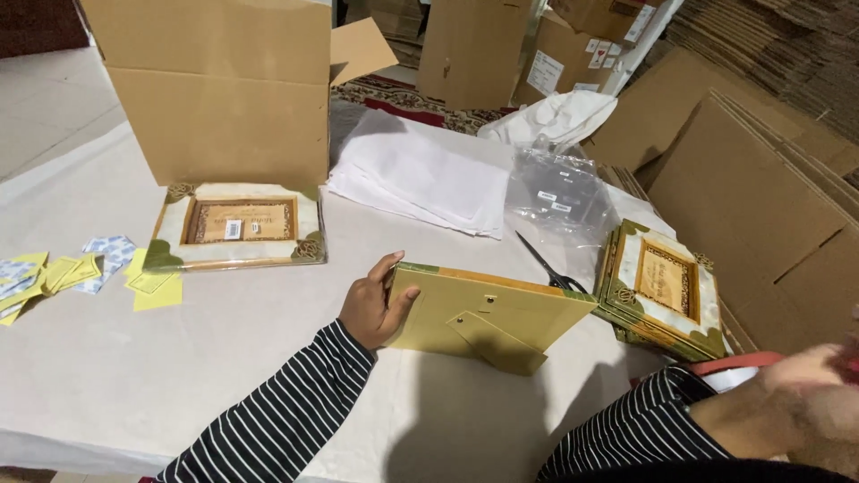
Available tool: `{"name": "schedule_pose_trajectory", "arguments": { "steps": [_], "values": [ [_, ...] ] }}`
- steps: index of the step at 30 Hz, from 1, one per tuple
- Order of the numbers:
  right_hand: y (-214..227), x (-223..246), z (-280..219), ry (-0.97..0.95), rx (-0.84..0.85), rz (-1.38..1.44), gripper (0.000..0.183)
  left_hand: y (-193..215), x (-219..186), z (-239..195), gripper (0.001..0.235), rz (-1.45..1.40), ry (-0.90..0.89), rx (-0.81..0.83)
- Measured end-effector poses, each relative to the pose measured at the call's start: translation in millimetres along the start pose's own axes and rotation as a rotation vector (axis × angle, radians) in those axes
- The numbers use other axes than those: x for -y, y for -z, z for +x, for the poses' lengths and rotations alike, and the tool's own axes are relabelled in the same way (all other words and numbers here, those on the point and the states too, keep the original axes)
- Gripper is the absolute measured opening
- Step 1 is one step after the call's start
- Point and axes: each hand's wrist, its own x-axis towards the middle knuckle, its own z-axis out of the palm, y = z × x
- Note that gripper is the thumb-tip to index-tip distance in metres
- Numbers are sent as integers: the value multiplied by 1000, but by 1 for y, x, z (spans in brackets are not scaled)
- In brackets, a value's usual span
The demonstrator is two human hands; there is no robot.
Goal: Applying colorful adhesive strips to the back of picture frames as part of a packaging process.
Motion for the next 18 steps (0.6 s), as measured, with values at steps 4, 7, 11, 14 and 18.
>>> {"name": "schedule_pose_trajectory", "arguments": {
  "steps": [4, 7, 11, 14, 18],
  "values": [
    [289, 229, 139, -448, 145, 1660, 69, 3, -6, 4, 61, -11, 44, 35],
    [364, 290, 160, -513, 243, 1615, 20, 3, -6, 1, 66, -30, 102, 43],
    [418, 342, 158, 323, 449, 1677, 22, 2, -5, 0, 62, -20, 48, 28],
    [419, 370, 119, 636, 812, 1725, 37, 4, -2, 4, 55, -55, -48, -4],
    [451, 402, 100, 982, 1313, 1666, 42, -2, 13, 0, 51, -68, -142, -45]
  ]
}}
